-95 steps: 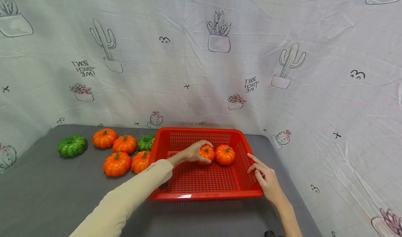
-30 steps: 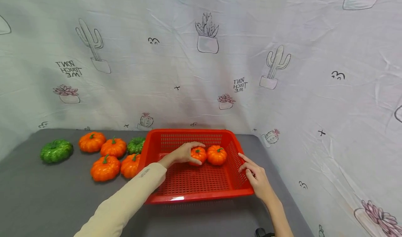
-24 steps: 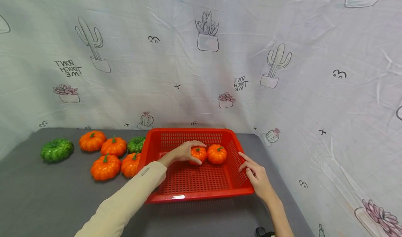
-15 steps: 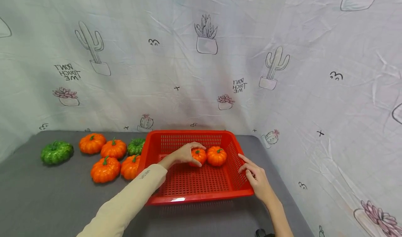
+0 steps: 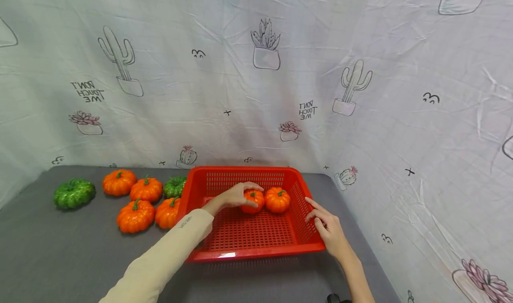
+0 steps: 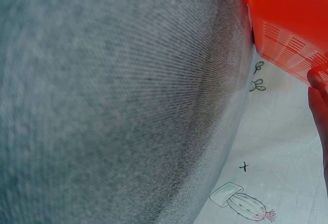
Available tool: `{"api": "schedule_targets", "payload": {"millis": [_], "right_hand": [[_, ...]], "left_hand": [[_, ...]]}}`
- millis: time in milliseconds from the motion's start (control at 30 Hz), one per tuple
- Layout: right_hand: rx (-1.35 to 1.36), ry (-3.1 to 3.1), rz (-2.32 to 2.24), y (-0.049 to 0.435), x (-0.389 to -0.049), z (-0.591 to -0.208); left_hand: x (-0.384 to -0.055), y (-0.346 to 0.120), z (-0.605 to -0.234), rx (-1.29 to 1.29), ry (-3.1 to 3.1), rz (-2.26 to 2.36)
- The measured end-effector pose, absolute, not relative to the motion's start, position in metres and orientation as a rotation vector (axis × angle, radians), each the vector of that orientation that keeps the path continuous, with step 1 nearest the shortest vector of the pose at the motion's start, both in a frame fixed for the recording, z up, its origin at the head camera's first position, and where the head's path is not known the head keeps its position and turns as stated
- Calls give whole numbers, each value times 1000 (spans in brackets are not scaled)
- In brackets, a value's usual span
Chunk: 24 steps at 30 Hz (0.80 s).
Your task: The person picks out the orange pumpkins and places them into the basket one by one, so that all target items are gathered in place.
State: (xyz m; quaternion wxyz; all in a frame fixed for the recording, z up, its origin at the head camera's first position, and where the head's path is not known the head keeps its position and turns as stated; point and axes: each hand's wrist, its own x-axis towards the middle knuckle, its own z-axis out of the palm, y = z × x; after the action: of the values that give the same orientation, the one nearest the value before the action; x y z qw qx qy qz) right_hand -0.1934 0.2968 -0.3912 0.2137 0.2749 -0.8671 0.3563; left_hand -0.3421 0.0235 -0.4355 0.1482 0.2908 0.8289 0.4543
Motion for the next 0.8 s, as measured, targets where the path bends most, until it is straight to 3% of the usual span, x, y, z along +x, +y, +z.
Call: {"api": "schedule_targets", "payload": {"millis": [400,800], "right_hand": [[795,-2382,1005,297,-198,-391],[789,-2399,1008,322,-215,-424]], "left_hand": [[-345,20,-429,889,2394,1322],[-343,21,-432,875,2413,1313]]}}
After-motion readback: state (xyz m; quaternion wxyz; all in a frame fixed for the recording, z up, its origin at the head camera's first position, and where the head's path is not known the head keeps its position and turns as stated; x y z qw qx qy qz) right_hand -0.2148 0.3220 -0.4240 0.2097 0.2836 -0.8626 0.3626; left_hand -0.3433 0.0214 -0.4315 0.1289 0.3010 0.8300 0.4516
